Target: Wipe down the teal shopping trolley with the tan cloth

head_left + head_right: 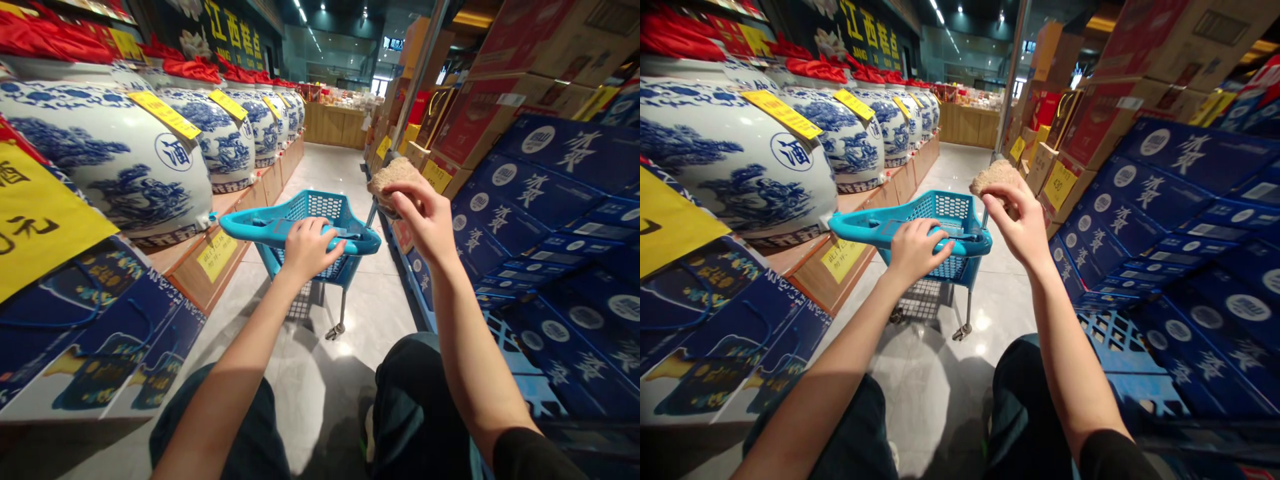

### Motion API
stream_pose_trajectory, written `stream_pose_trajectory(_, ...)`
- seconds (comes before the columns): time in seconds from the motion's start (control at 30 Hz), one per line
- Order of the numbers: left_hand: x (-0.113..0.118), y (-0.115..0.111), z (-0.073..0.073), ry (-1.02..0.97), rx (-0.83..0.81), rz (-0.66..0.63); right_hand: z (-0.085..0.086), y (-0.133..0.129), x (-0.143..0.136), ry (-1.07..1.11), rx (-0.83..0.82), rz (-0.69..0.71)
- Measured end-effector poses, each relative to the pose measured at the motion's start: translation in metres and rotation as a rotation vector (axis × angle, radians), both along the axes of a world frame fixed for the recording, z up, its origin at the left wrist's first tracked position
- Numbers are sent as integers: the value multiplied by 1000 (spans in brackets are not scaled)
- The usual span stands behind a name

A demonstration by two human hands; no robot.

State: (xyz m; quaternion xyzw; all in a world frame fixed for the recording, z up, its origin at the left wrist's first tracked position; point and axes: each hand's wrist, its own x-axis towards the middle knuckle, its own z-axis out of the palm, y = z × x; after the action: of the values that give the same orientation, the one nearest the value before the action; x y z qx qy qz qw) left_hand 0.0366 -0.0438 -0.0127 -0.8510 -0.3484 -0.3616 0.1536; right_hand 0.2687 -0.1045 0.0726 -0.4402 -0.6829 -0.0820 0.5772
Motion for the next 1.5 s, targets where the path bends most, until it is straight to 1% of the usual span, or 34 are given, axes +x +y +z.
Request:
stream_pose_trajectory(0.1, 0, -1, 0, -1, 5, 4, -2, -2, -2, 80, 27, 4)
stream_pose_trajectory(0.2, 1, -2, 1, -2, -7, 6, -4, -10, 1, 128, 152, -49)
stream_pose_trajectory(0.23, 1, -2, 1, -4, -14, 4, -2, -13, 3, 131, 195, -75)
stream_pose_trajectory(0.3, 2, -2, 1, -10, -29, -2, 7, -11, 10, 107, 247, -117)
stream_pose_trajectory(0.37, 1, -2, 1, -16, -40, -5, 21, 1, 17, 42, 224, -109)
stream_pose_trajectory(0.43, 1, -1, 0, -19, -40, -8, 31, 19, 23, -32, 173, -78)
stream_pose_trajectory(0.5, 0, -1, 0, -16, -35, -11, 34, 32, 24, -82, 143, -35)
stream_pose_trajectory(0.57, -1, 0, 0, -15, -29, -10, 25, 31, 21, -94, 161, 6)
stream_pose_trajectory(0.63, -2, 0, 0, -16, -33, -6, 8, 17, 14, -86, 213, 31)
stream_pose_trajectory(0.7, -2, -1, 1, -15, -47, -6, -8, -1, 8, -94, 237, 26)
stream_pose_trajectory(0.77, -2, -2, 2, -6, -56, -7, -15, -11, 7, -114, 217, 6)
stream_pose_trajectory(0.83, -2, -2, 3, 5, -52, -3, -9, -6, 11, -131, 181, -7)
stream_pose_trajectory(0.97, -2, -1, 3, 7, -62, -11, 25, 31, 24, -147, 122, -17)
stream_pose_trajectory(1.03, -3, 0, 2, 2, -62, -12, 35, 43, 23, -141, 135, -32)
stream_pose_trajectory(1.1, -3, 0, 2, 2, -51, -7, 32, 41, 16, -165, 194, -54)
stream_pose_trajectory(1.17, -3, -1, 2, 6, -40, -1, 19, 29, 6, -242, 215, -64)
stream_pose_trajectory(1.23, -2, -3, 2, 10, -33, 4, 6, 14, 0, -330, 147, -44)
stream_pose_trajectory(1.3, 0, -5, 3, 8, -29, 12, 3, 6, 1, -375, 45, -7)
stream_pose_trajectory(1.33, 1, -5, 3, 7, -29, 16, 5, 6, 4, -382, 9, 9)
stream_pose_trajectory(1.4, 2, -6, 3, 11, -32, 17, 18, 12, 13, -381, -18, 23)
stream_pose_trajectory(1.47, 3, -5, 2, 18, -33, 14, 31, 20, 20, -363, 7, 20)
stream_pose_trajectory(1.5, 2, -5, 2, 19, -35, 10, 34, 24, 22, -348, 35, 12)
